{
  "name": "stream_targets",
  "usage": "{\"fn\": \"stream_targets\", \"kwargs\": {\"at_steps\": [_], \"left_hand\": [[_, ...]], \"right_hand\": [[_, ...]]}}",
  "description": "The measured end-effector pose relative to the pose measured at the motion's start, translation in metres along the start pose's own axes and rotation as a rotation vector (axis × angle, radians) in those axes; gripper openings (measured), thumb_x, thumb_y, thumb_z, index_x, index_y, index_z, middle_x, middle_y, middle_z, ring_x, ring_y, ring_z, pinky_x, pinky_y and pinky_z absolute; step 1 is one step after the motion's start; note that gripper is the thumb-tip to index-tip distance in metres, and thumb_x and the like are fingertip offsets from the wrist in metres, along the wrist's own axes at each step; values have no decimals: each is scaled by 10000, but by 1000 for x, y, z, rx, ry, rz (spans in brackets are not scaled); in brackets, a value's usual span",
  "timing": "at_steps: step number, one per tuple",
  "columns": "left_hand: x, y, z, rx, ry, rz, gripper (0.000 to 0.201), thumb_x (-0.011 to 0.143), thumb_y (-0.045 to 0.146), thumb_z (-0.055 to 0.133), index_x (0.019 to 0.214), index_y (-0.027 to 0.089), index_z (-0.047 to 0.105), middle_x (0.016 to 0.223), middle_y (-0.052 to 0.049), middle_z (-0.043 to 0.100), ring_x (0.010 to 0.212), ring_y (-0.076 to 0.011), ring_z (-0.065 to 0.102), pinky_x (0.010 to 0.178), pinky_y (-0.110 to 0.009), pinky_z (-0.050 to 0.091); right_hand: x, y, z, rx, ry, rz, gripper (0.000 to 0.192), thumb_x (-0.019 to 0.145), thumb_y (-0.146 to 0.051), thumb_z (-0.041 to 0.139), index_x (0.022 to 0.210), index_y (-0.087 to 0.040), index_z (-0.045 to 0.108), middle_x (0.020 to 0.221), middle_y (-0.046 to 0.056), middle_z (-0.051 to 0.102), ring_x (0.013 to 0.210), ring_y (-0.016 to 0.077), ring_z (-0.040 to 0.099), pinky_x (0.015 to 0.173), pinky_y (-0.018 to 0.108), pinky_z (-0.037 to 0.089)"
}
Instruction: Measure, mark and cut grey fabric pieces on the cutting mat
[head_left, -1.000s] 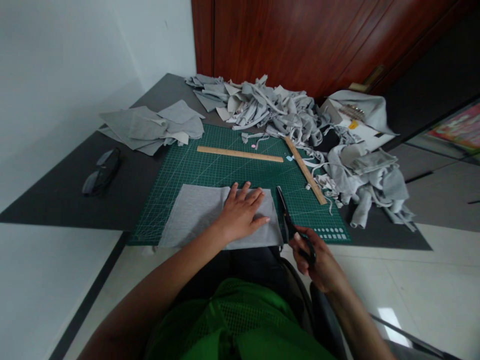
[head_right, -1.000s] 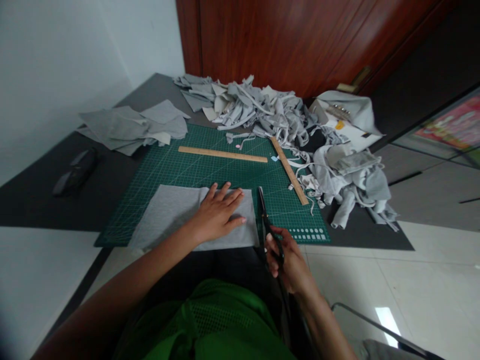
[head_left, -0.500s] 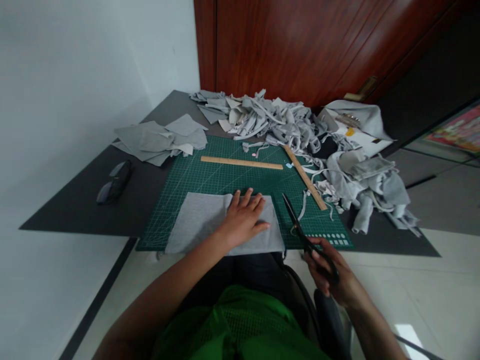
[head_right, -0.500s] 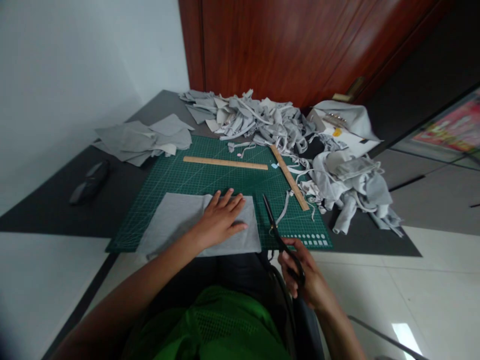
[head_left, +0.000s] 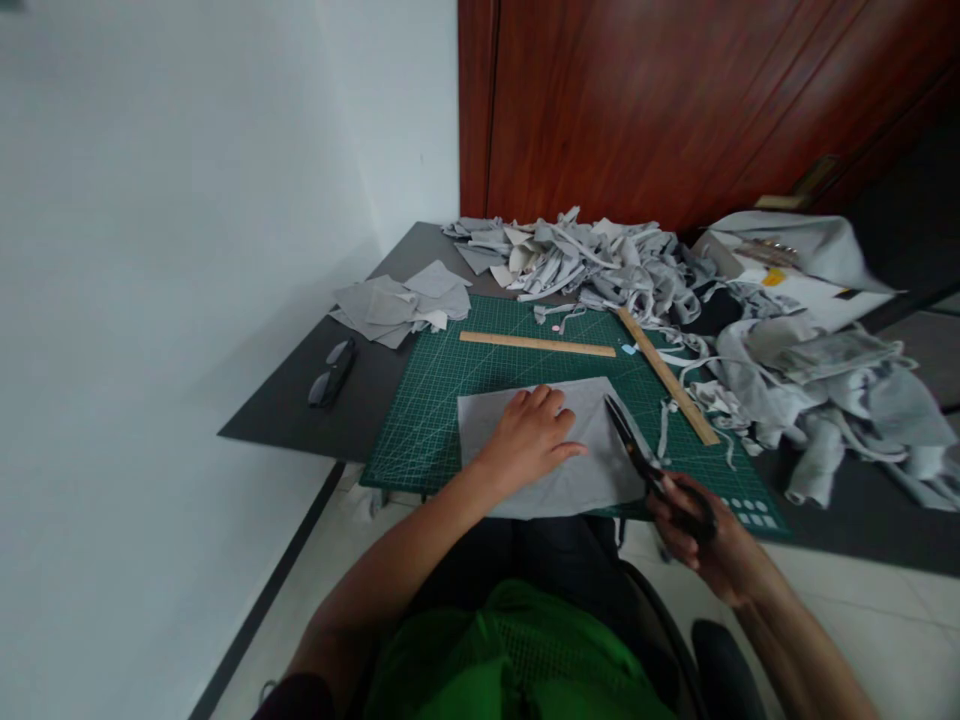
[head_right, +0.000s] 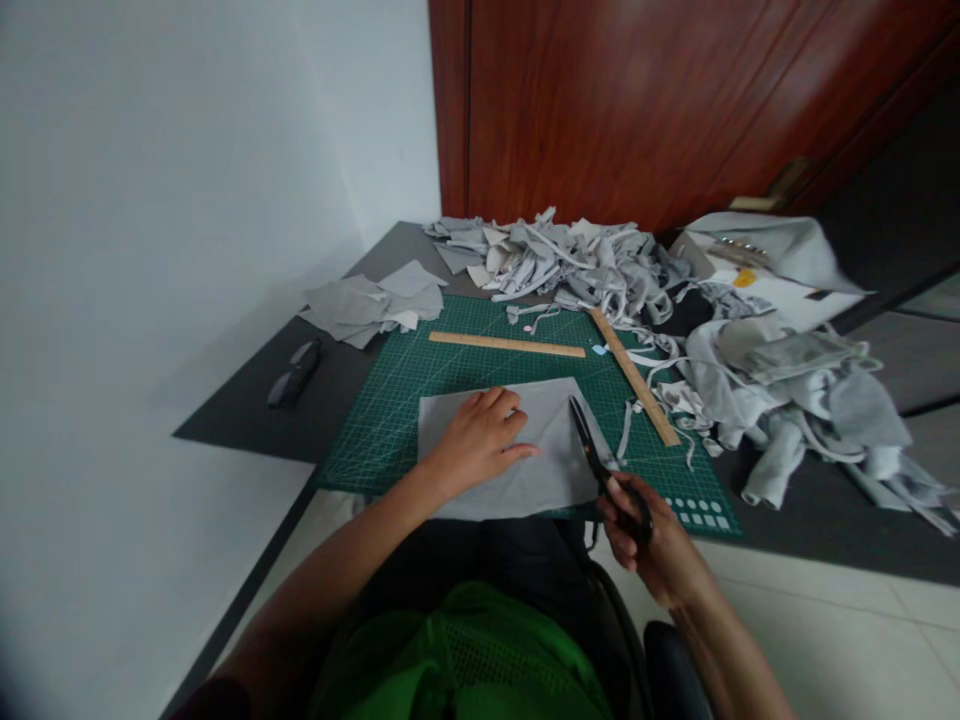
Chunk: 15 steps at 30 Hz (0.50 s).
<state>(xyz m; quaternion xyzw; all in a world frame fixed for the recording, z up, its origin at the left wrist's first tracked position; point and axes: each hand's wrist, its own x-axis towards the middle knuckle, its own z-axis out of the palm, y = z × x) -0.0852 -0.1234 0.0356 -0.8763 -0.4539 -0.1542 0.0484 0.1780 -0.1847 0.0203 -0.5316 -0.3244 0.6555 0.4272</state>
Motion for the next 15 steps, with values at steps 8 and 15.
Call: {"fn": "stream_targets", "kwargs": {"at_steps": [8,15], "left_hand": [[-11,-26,4,-135,-247,-30,396,989,406,684,1346,235,667,1483,-47,629,1406,-287,524,1162,-460,435],[-6,-50,32,-90,-229,-156,584,1071,504,466,1620,308,435,1689,-19,435,1613,-332,259,1306,-587,199]], "right_hand": [[36,-25,5,-63,165,-175,503,646,-462,913,949,-241,578,615,-82,577,365,66,405,293,164,316],[-26,3,-7,-85,-12,9,592,678,-563,939,1064,-245,622,630,-82,544,338,30,337,294,151,251]]}}
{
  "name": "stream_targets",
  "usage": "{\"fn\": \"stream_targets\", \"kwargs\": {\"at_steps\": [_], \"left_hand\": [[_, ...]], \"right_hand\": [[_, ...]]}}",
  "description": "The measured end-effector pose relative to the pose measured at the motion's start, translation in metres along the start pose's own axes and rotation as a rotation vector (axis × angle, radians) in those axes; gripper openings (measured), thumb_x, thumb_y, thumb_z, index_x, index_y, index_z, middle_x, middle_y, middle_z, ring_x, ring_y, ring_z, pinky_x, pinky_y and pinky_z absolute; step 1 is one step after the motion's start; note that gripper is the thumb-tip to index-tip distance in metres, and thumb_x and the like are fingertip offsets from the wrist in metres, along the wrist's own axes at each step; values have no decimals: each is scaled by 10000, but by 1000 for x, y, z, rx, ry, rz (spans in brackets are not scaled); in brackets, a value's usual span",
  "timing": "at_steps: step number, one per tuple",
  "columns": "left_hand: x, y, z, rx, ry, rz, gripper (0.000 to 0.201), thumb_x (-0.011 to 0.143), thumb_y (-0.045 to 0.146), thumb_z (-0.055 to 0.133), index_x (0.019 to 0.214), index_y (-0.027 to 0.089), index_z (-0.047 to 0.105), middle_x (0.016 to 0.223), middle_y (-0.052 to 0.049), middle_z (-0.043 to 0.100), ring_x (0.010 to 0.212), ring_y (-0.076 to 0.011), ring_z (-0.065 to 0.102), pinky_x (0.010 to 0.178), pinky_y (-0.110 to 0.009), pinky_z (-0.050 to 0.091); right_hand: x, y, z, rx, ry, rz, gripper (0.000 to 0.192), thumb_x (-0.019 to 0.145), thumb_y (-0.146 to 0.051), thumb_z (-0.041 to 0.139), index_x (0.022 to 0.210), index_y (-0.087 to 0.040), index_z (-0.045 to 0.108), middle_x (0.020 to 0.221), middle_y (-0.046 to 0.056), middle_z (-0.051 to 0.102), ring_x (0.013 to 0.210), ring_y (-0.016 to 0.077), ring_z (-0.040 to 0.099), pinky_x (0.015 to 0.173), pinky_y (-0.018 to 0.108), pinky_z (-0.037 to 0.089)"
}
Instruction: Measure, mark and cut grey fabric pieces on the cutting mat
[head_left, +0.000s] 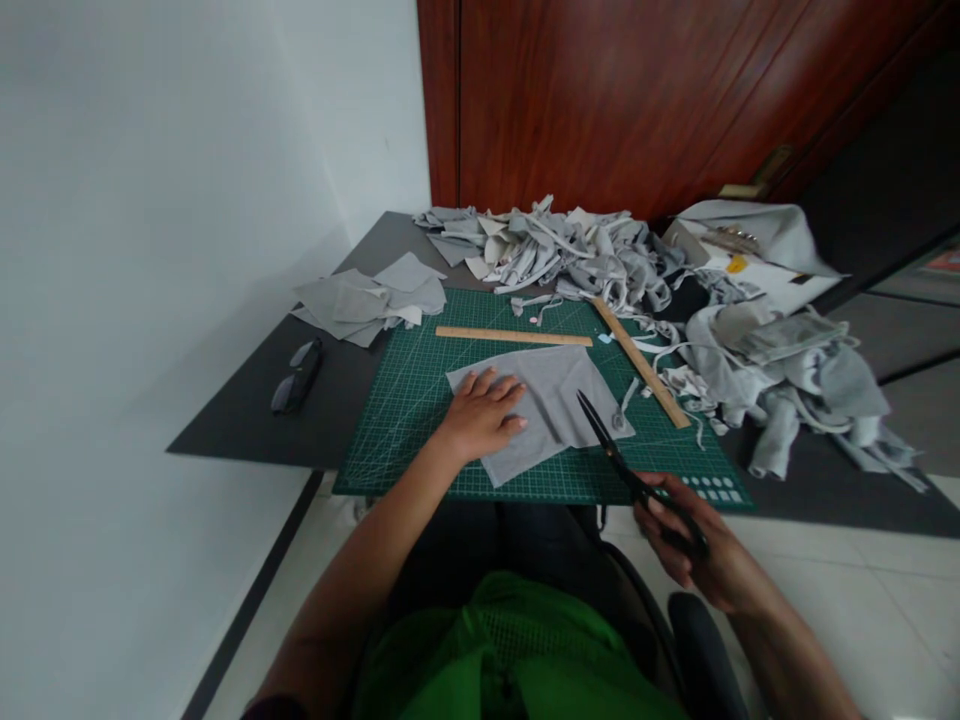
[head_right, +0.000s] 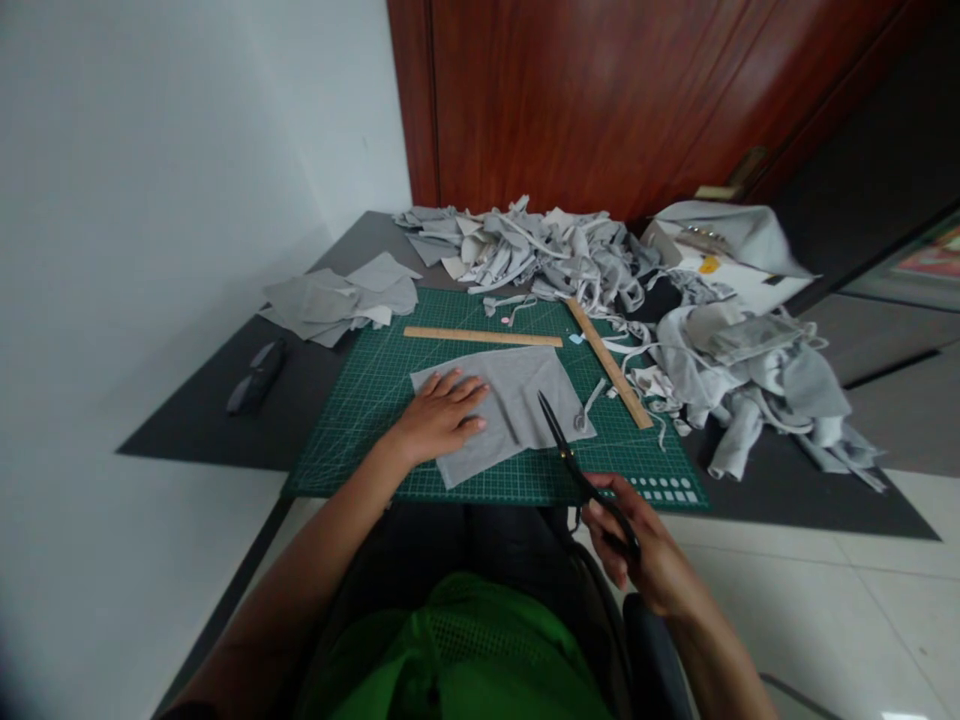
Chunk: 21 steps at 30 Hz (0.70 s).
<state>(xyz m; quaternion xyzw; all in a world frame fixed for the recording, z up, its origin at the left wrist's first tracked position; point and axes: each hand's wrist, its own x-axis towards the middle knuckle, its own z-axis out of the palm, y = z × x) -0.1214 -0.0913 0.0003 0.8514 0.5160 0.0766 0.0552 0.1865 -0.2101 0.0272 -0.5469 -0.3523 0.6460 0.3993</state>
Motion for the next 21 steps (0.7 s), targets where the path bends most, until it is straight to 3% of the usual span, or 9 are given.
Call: {"fn": "stream_targets", "kwargs": {"at_steps": [4,7,11,15,18,21], "left_hand": [[1,0,0,40,62,7,580,1078,502,469,1616,287,450,1700,-29,416,1629,-353,207,1313,-583,184],[2,2,-2,84,124,32,574,1076,484,505,1597,246,470,1705,-66,402,1632,-358,194,1316,-591,171],[-5,8,-3,60,234,-14,495,1075,433,527,1492,173,576,1653,-122,463,1601,-343,286,1293,-535,287],[-31,17,-3,-48,307,-18,324,1075,363,529,1310,215,694,1429,-87,638,1440,-257,510,1212,-421,433],[-62,24,-2,-63,297,-9,261,1065,299,523,1209,239,732,1315,-78,685,1320,-265,592,1147,-445,494],[-92,28,4,-99,299,-8,244,1050,263,527,1173,244,738,1300,-65,706,1257,-250,632,1117,-433,521]], "right_hand": [[-7,12,-2,4,24,58,616,692,-590,933,1103,-250,625,662,-63,585,350,27,339,300,143,250],[11,6,-2,41,80,-4,622,629,-587,962,1013,-234,623,620,-73,572,355,30,351,300,138,268],[36,-9,-5,87,198,-103,626,537,-519,995,921,-232,592,596,-73,595,349,49,392,285,153,311],[37,-11,-15,125,213,-156,569,588,-481,968,940,-240,592,613,-68,605,357,61,412,287,158,323],[29,-5,-25,139,170,-108,513,634,-483,940,935,-238,605,617,-68,584,353,50,375,284,147,283],[24,3,-31,127,209,-116,489,643,-465,938,927,-243,607,615,-65,580,356,57,380,288,156,292]]}}
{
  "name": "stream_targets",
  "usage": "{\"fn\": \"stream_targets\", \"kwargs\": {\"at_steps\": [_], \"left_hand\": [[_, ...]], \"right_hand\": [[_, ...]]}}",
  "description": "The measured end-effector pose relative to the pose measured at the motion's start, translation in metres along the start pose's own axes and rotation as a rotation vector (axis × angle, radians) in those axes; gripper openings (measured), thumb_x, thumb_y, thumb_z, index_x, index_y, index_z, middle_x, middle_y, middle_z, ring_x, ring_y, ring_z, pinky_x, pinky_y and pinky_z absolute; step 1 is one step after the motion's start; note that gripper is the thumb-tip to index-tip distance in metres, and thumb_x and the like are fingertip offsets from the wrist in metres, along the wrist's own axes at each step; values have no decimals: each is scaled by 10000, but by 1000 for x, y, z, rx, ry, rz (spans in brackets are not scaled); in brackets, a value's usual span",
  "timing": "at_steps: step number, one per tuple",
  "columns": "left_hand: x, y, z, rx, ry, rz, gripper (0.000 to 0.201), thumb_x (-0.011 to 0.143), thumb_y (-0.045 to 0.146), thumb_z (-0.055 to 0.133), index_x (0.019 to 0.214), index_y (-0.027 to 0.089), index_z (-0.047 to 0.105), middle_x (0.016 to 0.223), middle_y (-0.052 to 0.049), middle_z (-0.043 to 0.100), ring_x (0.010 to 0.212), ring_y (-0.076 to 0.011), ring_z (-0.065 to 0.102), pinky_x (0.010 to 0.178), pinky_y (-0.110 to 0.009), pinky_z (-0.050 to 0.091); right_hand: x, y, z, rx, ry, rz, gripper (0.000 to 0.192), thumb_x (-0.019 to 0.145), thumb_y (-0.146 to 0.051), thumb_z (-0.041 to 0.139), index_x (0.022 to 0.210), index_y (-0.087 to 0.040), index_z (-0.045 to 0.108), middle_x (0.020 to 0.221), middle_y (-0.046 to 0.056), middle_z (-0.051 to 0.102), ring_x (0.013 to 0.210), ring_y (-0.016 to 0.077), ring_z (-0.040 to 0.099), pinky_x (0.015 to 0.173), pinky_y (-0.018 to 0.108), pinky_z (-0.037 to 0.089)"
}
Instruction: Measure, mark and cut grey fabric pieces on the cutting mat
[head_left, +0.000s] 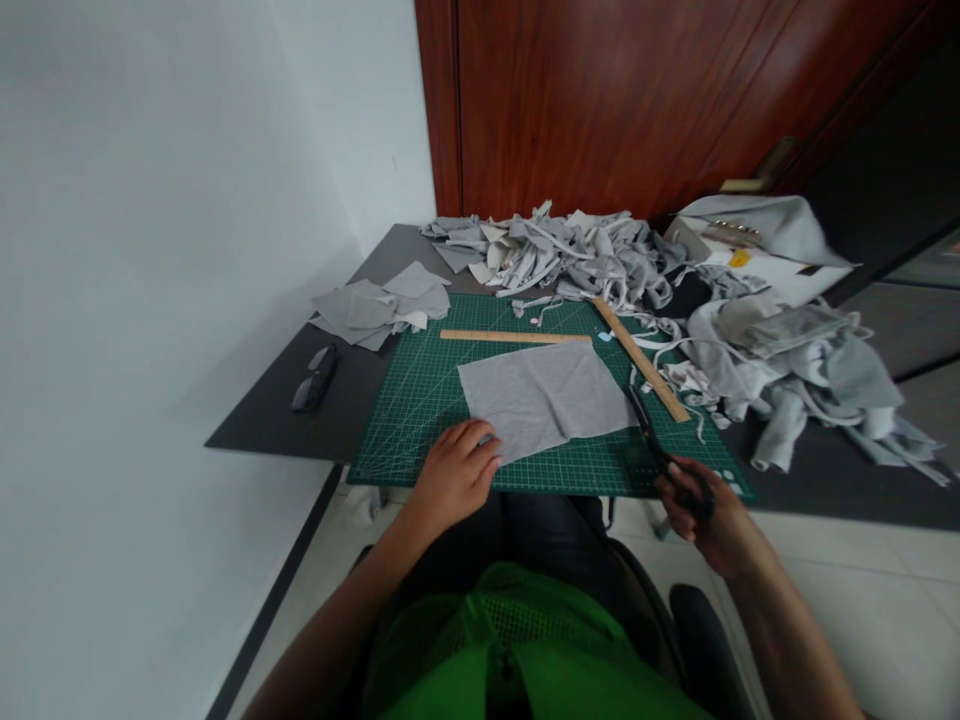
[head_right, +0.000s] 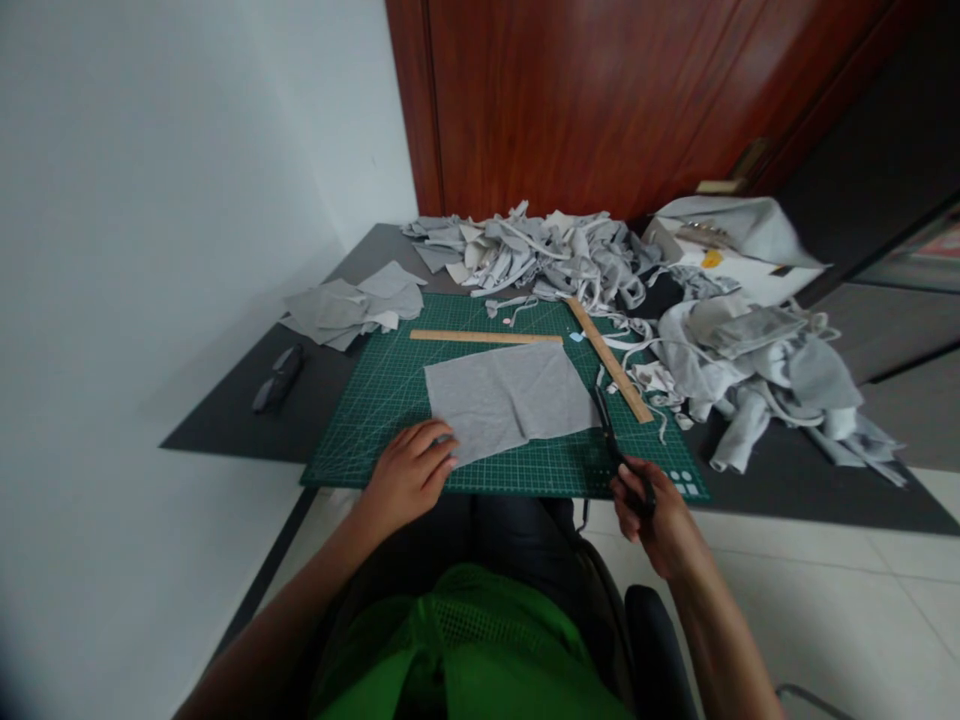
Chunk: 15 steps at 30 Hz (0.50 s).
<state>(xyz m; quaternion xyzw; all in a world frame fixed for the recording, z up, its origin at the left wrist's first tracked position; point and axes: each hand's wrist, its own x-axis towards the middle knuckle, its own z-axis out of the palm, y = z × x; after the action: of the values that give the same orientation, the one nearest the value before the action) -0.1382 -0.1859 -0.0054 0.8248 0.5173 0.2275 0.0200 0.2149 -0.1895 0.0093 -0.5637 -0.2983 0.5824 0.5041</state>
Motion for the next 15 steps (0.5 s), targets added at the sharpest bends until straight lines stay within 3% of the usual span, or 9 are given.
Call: {"fn": "stream_targets", "kwargs": {"at_steps": [4,7,9,13,15], "left_hand": [[-27,-5,7,-28,102,64,267,1039,285,554,1239,217,716,1339,-73,726,1319,-272,629,1214,-500,448],[-34,-9,12,-52,183,77,287,1023,285,569,1263,208,706,1322,-78,744,1308,-279,649,1204,-515,456],[-35,-9,13,-57,206,71,292,1018,281,571,1270,215,705,1281,-70,763,1271,-275,671,1173,-507,478],[-33,-8,14,-32,248,116,243,1020,260,566,1188,217,736,1209,-52,786,1191,-269,696,1101,-484,505],[-33,-8,15,-18,254,139,226,1022,249,565,1150,206,746,1200,-50,787,1182,-273,694,1083,-481,506]], "right_hand": [[-21,16,-1,-5,28,-101,541,681,-502,935,1068,-276,633,641,-67,586,369,78,417,302,177,316],[-56,34,3,-38,-148,33,651,804,-529,862,1368,-329,607,710,-46,610,365,69,415,329,189,338],[-81,47,7,-34,-241,103,700,836,-578,816,1455,-346,587,706,-40,584,380,77,423,339,195,348],[-116,64,8,-88,-418,183,668,905,-639,709,1504,-363,602,816,26,682,522,152,598,478,269,514],[-122,65,4,-169,-498,221,633,915,-631,704,1493,-387,625,1015,79,760,803,236,746,697,332,619]]}}
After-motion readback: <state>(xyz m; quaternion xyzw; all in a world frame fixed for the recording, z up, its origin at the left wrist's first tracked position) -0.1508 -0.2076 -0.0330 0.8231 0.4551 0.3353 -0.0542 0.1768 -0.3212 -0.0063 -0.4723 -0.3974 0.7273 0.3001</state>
